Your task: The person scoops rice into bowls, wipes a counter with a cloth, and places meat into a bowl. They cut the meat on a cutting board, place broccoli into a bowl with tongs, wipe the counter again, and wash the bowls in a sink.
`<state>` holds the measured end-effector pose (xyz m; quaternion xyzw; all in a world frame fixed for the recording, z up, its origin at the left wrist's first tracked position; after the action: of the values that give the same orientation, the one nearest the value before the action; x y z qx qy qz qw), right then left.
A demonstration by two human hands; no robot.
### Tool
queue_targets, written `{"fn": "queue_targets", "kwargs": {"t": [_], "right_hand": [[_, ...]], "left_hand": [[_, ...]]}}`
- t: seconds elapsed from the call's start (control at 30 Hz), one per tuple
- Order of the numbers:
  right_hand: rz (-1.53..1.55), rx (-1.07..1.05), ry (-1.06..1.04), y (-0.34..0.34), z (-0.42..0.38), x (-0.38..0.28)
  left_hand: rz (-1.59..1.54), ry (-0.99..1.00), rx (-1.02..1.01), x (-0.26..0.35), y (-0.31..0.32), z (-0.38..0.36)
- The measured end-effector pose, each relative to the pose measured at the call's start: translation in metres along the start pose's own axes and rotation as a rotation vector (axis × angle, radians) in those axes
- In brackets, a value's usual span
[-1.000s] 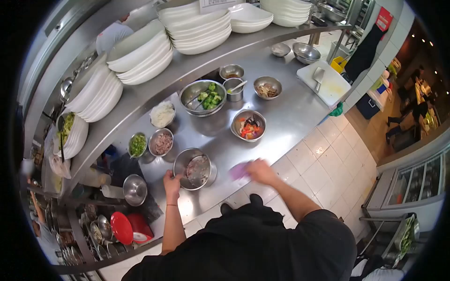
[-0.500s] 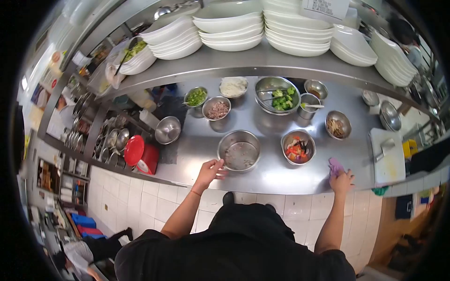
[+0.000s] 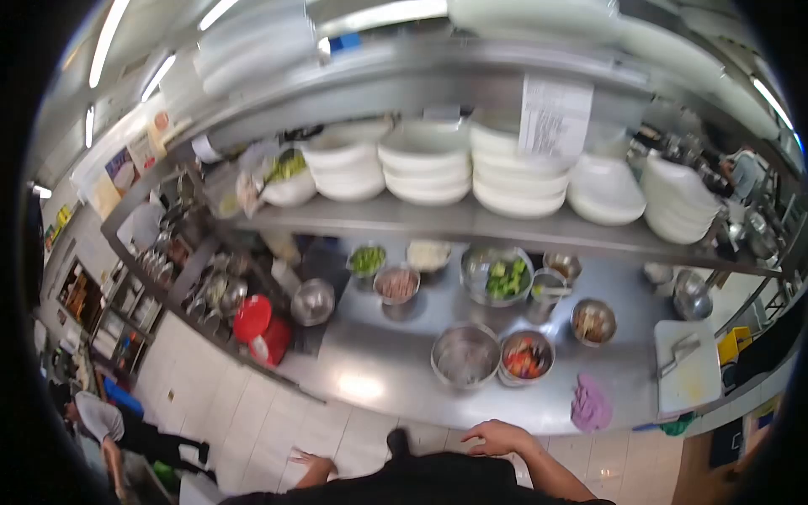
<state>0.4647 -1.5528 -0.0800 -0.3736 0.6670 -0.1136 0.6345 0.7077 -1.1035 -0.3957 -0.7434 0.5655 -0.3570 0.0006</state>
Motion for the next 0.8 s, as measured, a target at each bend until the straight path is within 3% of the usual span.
{"fn": "queue_targets", "kwargs": {"t": [0.03, 0.07, 0.1, 0.13, 0.17, 0.2, 0.27, 0.3, 0.33, 0.37, 0.43, 0.47, 0.5, 0.53, 0.57, 0.63, 0.67, 0.7, 0.73, 0.8], "right_hand": [[0.117, 0.129, 0.088, -0.035, 0.005, -0.022], [0.082, 0.191, 0.06, -0.069, 0.009, -0.037], [0.053, 0.245, 0.033, -0.102, 0.012, -0.052], [-0.095, 0.264, 0.146, -0.139, 0.012, -0.074], [-0.237, 0.278, 0.264, -0.169, 0.012, -0.093], [-0.242, 0.289, 0.27, -0.182, 0.014, -0.099], [-0.327, 0.143, 0.155, -0.198, 0.032, -0.113], [-0.342, 0.129, 0.137, -0.203, 0.038, -0.122], [-0.382, -0.051, 0.038, -0.197, 0.04, -0.138], [-0.417, -0.227, -0.054, -0.19, 0.041, -0.154], [-0.641, -0.006, 0.021, -0.257, 0.054, -0.217], [-0.57, 0.271, -0.076, -0.292, 0.06, -0.243], [-0.552, 0.55, -0.238, -0.324, 0.064, -0.283], [-0.555, 0.654, -0.201, -0.353, 0.069, -0.326], [-0.506, 0.719, -0.497, -0.389, 0.083, -0.364], [-0.406, 1.057, -0.366, -0.45, 0.109, -0.414], [-0.383, 1.089, -0.463, -0.492, 0.132, -0.422], [-0.39, 1.134, -0.381, -0.532, 0.155, -0.426], [-0.397, 1.178, -0.298, -0.563, 0.175, -0.43], [-0.348, 1.26, -0.103, -0.593, 0.202, -0.431]], "left_hand": [[0.473, -0.214, 0.083, 0.04, -0.019, -0.03], [0.849, -0.417, 0.066, 0.119, -0.043, -0.092], [0.274, -0.293, 0.107, 0.161, -0.066, -0.107], [0.371, -0.366, -0.017, 0.212, -0.084, -0.129], [0.645, -0.009, 0.074, 0.232, -0.104, -0.109], [0.833, 0.176, 0.066, 0.253, -0.119, -0.09], [0.714, 0.3, 0.234, 0.356, -0.158, -0.138], [0.705, 0.548, 0.293, 0.402, -0.171, -0.168], [0.6, 0.636, 0.142, 0.453, -0.183, -0.21], [0.577, 0.815, 0.131, 0.493, -0.198, -0.251], [0.543, 1.075, 0.337, 0.561, -0.247, -0.322], [0.455, 1.179, 0.53, 0.591, -0.279, -0.353], [0.209, 1.05, 0.795, 0.615, -0.319, -0.379], [0.083, 1.351, 0.972, 0.647, -0.358, -0.415], [-0.178, 1.299, 1.087, 0.669, -0.396, -0.441], [-0.457, 1.516, 1.474, 0.714, -0.473, -0.472], [-0.424, 1.373, 1.517, 0.746, -0.515, -0.468], [-0.387, 1.231, 1.551, 0.764, -0.543, -0.461], [-0.387, 1.241, 1.54, 0.767, -0.547, -0.462], [-0.37, 0.982, 0.719, 0.791, -0.546, -0.426]]}}
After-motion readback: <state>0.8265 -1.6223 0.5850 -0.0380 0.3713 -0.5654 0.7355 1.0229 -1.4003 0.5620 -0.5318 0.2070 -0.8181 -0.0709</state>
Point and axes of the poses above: each hand's wrist, its own z-axis towards the middle knuckle, its own y-axis out of the palm, x = y × z, the point moved 6 cm from there along z, towards the middle knuckle, and after that the axes turned 11 degrees about -y, right-handed, at the moved point
